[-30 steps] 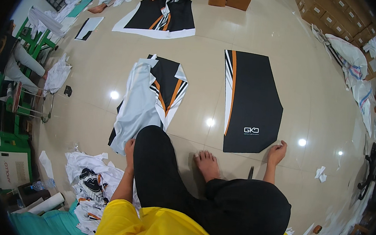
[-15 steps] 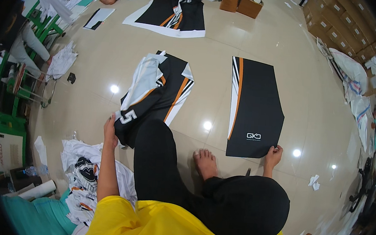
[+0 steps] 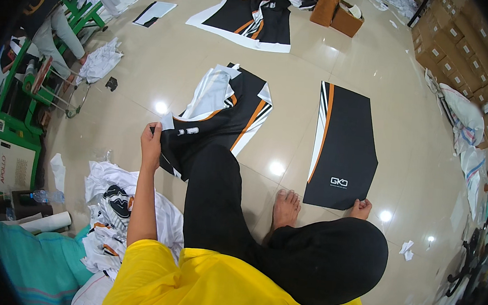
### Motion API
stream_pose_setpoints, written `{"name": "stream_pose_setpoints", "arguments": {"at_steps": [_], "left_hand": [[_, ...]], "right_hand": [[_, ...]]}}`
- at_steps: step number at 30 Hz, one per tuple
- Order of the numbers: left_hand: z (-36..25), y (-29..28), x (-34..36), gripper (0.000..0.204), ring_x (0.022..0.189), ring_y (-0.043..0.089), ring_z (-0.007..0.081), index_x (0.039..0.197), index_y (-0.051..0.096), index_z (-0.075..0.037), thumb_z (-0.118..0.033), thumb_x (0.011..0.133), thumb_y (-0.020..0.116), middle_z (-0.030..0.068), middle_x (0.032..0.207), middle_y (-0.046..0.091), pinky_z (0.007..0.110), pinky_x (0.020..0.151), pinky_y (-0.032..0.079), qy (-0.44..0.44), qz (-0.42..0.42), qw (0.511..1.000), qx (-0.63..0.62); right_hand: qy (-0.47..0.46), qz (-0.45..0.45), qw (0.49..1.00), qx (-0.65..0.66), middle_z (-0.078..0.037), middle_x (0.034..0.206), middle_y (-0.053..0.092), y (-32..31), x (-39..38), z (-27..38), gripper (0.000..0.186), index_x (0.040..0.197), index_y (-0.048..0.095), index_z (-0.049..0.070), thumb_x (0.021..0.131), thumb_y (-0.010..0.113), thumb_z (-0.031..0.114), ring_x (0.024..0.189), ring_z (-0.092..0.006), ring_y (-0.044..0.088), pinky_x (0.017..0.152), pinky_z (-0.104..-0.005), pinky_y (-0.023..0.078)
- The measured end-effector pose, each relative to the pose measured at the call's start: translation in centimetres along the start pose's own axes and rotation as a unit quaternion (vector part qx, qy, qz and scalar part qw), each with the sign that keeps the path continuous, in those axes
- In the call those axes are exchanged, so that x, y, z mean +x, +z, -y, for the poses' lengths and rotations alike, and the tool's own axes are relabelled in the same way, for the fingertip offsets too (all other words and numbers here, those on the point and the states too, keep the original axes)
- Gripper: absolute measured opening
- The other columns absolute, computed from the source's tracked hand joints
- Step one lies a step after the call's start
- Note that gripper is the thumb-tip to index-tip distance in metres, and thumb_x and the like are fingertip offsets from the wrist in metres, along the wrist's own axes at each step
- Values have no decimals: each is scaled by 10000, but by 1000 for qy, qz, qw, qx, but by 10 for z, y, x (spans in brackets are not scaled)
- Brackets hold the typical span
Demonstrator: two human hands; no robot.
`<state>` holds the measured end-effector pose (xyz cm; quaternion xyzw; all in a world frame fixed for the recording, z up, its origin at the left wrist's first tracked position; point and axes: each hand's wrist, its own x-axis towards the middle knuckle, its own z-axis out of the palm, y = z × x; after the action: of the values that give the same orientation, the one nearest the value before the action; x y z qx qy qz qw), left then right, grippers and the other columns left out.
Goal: The person sits on the floor and uses scissors to cut a piece of black fabric with orange and white stripes. They then peel off a white backing layer from the cut fabric and fold it.
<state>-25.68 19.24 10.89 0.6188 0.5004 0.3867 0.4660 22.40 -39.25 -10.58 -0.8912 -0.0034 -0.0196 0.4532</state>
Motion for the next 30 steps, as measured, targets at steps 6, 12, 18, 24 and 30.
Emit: {"name": "stream_pose_setpoints", "arguments": {"at_steps": [6, 12, 18, 24, 30], "left_hand": [[-4, 21, 2, 361, 858, 533, 106, 1079, 657, -16, -360, 1107, 550, 0, 965, 620, 269, 803, 466, 28, -29, 993, 110], [-104, 60, 7, 284, 732, 424, 24, 990, 659, -66, -305, 1111, 564, -78, 806, 522, 224, 641, 361, 144, 12, 984, -102], [-141, 175, -65, 230, 856, 595, 77, 1137, 699, 14, -196, 1052, 655, 7, 935, 682, 245, 773, 484, 119, 153, 979, -64], [-103, 215, -130, 254, 854, 645, 80, 1251, 644, 77, -86, 1066, 584, 41, 979, 717, 244, 797, 531, -42, 302, 939, -158], [-88, 221, -139, 175, 809, 630, 79, 1121, 635, 40, -115, 1088, 560, 30, 904, 684, 233, 718, 524, -79, 257, 941, -206]], "right_hand": [[-77, -128, 988, -44, -196, 1207, 631, -8, -9, 22, 457, 1282, 601, -34, 900, 748, 169, 1073, -304, 641, 960, -417, 516], [-142, 174, 966, 126, -21, 928, 722, 33, -55, 282, 205, 1094, 729, 28, 991, 725, 205, 840, -80, 648, 758, -256, 530], [-234, 541, 771, 242, -50, 992, 710, 97, -101, 428, 431, 1261, 685, -3, 1046, 657, 371, 906, -127, 640, 830, -305, 524], [-199, 517, 813, 180, -96, 726, 687, 155, -126, 405, 445, 904, 671, -39, 1080, 568, 357, 626, -155, 660, 565, -328, 528], [-80, 597, 761, 239, -47, 762, 689, 149, -146, 400, 434, 915, 693, -14, 1102, 536, 344, 632, -117, 624, 548, -290, 511]]}}
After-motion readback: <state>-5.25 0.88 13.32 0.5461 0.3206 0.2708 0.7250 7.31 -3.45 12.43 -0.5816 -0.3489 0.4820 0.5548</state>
